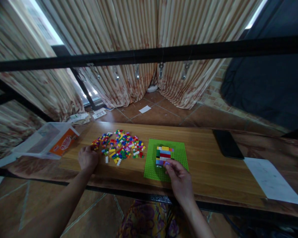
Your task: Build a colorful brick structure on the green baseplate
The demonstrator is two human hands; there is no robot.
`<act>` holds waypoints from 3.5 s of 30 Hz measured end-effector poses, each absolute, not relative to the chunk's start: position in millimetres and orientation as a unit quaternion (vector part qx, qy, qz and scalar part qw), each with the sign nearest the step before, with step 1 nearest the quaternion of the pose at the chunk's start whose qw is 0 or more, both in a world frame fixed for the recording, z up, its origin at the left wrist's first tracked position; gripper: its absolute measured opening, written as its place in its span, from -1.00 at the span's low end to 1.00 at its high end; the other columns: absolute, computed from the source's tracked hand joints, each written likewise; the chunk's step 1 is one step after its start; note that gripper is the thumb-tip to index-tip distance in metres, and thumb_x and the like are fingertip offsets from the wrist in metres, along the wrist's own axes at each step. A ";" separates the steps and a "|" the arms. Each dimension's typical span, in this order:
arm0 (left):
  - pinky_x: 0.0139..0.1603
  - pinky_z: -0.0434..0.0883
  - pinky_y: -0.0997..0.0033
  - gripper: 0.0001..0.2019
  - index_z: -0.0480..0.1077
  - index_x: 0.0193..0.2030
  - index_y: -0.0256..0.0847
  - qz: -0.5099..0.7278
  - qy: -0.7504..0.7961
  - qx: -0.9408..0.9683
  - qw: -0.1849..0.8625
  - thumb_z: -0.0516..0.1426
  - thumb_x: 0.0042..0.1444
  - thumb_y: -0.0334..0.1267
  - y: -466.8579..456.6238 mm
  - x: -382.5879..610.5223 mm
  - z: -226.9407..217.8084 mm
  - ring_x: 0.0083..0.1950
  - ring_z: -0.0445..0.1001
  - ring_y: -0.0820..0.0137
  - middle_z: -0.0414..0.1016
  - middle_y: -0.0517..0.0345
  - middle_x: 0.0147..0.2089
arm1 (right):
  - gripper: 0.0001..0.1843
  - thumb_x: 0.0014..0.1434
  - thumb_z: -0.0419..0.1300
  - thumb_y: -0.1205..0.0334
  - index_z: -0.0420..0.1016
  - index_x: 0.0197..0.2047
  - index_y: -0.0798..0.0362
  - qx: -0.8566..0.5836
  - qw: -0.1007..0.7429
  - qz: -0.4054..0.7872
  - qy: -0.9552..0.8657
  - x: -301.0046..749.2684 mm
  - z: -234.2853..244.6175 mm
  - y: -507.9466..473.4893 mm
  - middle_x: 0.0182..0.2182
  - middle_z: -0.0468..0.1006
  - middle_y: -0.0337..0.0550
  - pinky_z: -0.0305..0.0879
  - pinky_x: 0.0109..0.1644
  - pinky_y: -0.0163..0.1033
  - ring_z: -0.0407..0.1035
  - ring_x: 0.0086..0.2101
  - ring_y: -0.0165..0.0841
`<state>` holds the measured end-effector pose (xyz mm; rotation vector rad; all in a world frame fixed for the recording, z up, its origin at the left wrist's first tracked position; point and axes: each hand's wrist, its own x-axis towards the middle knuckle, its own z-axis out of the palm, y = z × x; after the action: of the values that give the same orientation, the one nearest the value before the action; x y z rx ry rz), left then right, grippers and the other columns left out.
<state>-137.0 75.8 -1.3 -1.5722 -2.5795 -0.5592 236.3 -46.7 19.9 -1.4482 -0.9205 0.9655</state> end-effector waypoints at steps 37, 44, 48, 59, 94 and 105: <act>0.06 0.30 0.12 -0.62 0.46 0.04 -0.34 -0.200 -0.835 -0.511 0.034 -0.01 0.12 -0.40 76.2 -137.9 -3.6 0.09 0.32 0.06 0.40 -0.22 0.04 | -0.74 0.06 0.23 0.13 0.59 -0.17 -0.02 -0.592 0.478 0.436 -0.481 183.9 -1.5 -50.3 -0.30 0.62 -0.18 0.38 -0.09 -0.14 0.47 -0.26 -0.27; 0.06 0.30 0.13 -0.61 0.47 0.04 -0.32 -0.211 -0.835 -0.507 0.024 -0.01 0.11 -0.40 75.4 -136.3 -1.0 0.09 0.31 0.07 0.40 -0.20 0.04 | -0.69 0.11 0.21 0.04 0.58 -0.13 -0.02 -0.596 0.473 0.441 -0.476 184.7 2.0 -52.2 -0.28 0.63 -0.17 0.40 -0.14 -0.14 0.49 -0.24 -0.24; 0.06 0.30 0.12 -0.61 0.47 0.06 -0.31 -0.205 -0.838 -0.506 0.022 -0.01 0.13 -0.40 76.6 -138.1 -3.0 0.08 0.32 0.06 0.41 -0.21 0.05 | -0.68 0.13 0.21 0.01 0.58 -0.13 -0.02 -0.602 0.480 0.430 -0.471 188.5 8.7 -51.9 -0.27 0.63 -0.15 0.41 -0.12 -0.13 0.49 -0.23 -0.24; 0.08 0.30 0.13 -0.62 0.46 0.05 -0.34 -0.202 -0.832 -0.515 0.040 0.00 0.13 -0.40 77.7 -140.1 -5.4 0.08 0.33 0.08 0.41 -0.22 0.02 | -0.63 0.11 0.22 -0.04 0.60 -0.13 0.03 -0.654 0.523 0.254 -0.485 247.0 14.7 -29.1 -0.22 0.59 -0.05 0.37 -0.09 -0.11 0.45 -0.22 -0.24; 0.07 0.31 0.11 -0.63 0.47 0.01 -0.31 -0.210 -0.832 -0.513 0.033 0.00 0.11 -0.39 77.3 -139.5 -4.7 0.07 0.33 0.07 0.40 -0.21 0.01 | -0.65 0.22 0.08 0.03 0.55 -0.10 0.04 -0.679 0.424 0.098 -0.591 259.6 18.7 9.9 -0.15 0.56 0.02 0.29 0.04 -0.01 0.40 -0.11 -0.14; 0.08 0.31 0.11 -0.62 0.48 0.04 -0.31 -0.207 -0.835 -0.509 0.030 0.00 0.12 -0.40 77.9 -138.0 -3.4 0.09 0.33 0.07 0.42 -0.21 0.04 | -0.48 0.04 0.25 -0.10 0.54 -0.02 0.05 -0.722 0.399 0.189 -0.533 266.8 1.0 36.4 -0.09 0.57 0.03 0.30 0.06 0.06 0.43 -0.07 -0.11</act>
<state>-138.0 77.9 -3.4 -1.5680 -2.5747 -0.6366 266.8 36.4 1.0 -1.8274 -1.3500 0.4772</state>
